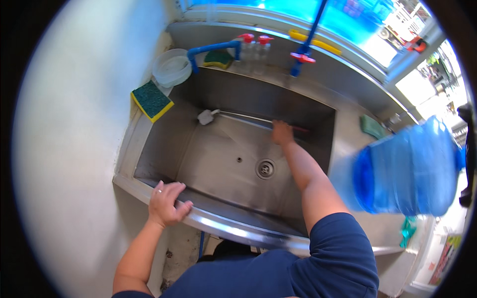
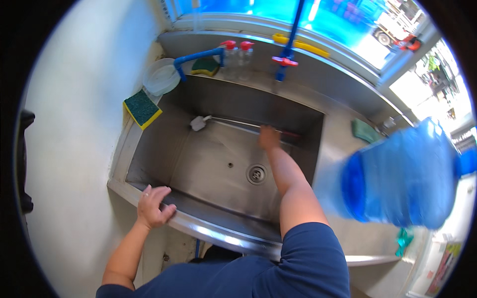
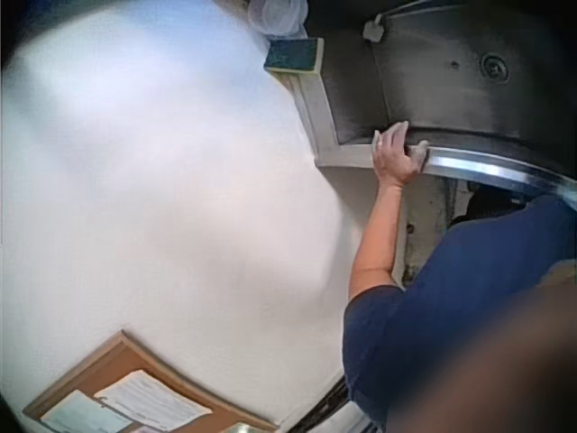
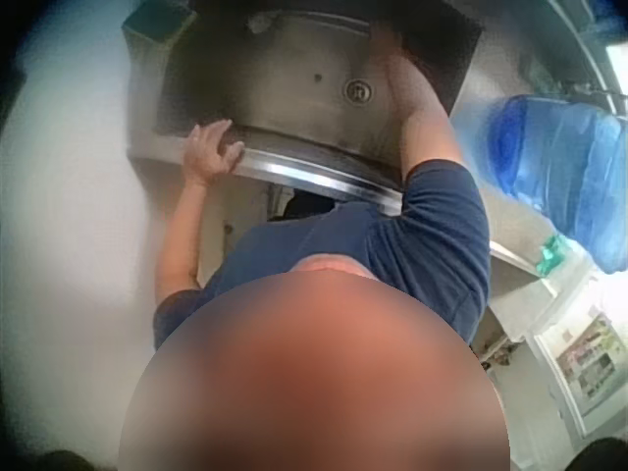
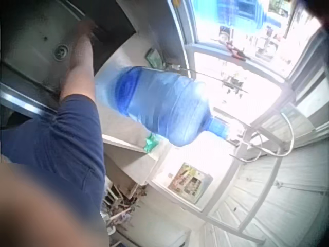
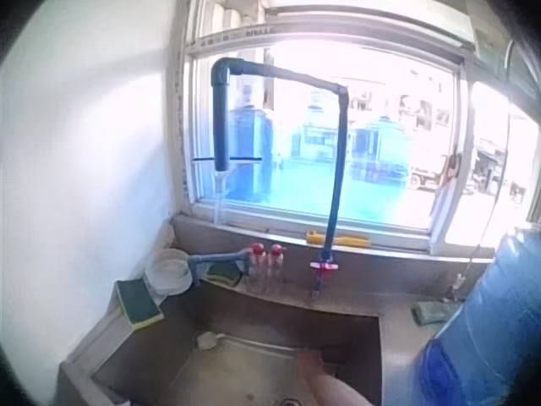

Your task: The person wraps a large blue water jug in a plastic bag, ties the bag, and places it on a stainless steel counter. They then clean the counter and sink area with a sponge and cloth, rinse the sponge, and wipe the surfaces dry.

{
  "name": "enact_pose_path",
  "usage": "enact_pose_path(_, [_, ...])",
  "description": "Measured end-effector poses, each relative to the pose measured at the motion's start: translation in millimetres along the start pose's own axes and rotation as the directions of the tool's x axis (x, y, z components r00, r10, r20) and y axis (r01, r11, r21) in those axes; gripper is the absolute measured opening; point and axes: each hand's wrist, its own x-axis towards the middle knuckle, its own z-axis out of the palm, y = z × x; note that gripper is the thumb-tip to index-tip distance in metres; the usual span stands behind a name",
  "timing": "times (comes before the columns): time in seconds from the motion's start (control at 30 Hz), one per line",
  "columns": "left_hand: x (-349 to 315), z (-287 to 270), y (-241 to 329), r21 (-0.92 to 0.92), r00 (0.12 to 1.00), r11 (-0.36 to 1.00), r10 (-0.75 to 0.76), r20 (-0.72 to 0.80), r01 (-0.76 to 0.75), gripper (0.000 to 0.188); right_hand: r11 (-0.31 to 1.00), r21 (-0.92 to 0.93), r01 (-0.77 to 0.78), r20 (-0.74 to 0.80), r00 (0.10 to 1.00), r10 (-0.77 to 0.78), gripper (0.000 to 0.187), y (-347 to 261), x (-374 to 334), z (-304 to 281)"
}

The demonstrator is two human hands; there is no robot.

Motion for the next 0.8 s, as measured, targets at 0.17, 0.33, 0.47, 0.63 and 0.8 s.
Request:
enact_pose_path(0.17, [6,-5,-4,0.005,0.999,1.0,-0.026,0.028,0.025,0.057,0.957,-0.283,-0.061,-0.108,0.994,0.032,0.025,29,67,75])
enact_pose_path(0.33, [8,-3,-6,0.012,1.0,1.0,0.017,-0.014,-0.017,0.058,0.92,-0.361,0.151,-0.024,0.985,-0.171,0.023,21,63,71])
enact_pose_path(0.47, [6,-4,-4,-0.011,1.0,1.0,0.003,-0.016,-0.004,0.058,0.975,0.2,0.097,0.337,0.928,-0.161,0.037,-9,25,-21])
enact_pose_path(0.63, [1,-5,-3,-0.045,1.0,0.999,-0.022,-0.009,0.022,0.06,0.973,0.145,0.179,0.189,0.96,-0.205,0.049,-37,-55,-132])
enact_pose_path(0.8, [-3,-4,-5,-0.051,1.0,0.998,-0.023,0.016,0.023,0.062,0.913,-0.271,0.306,0.412,0.894,-0.177,0.049,-17,-136,-149])
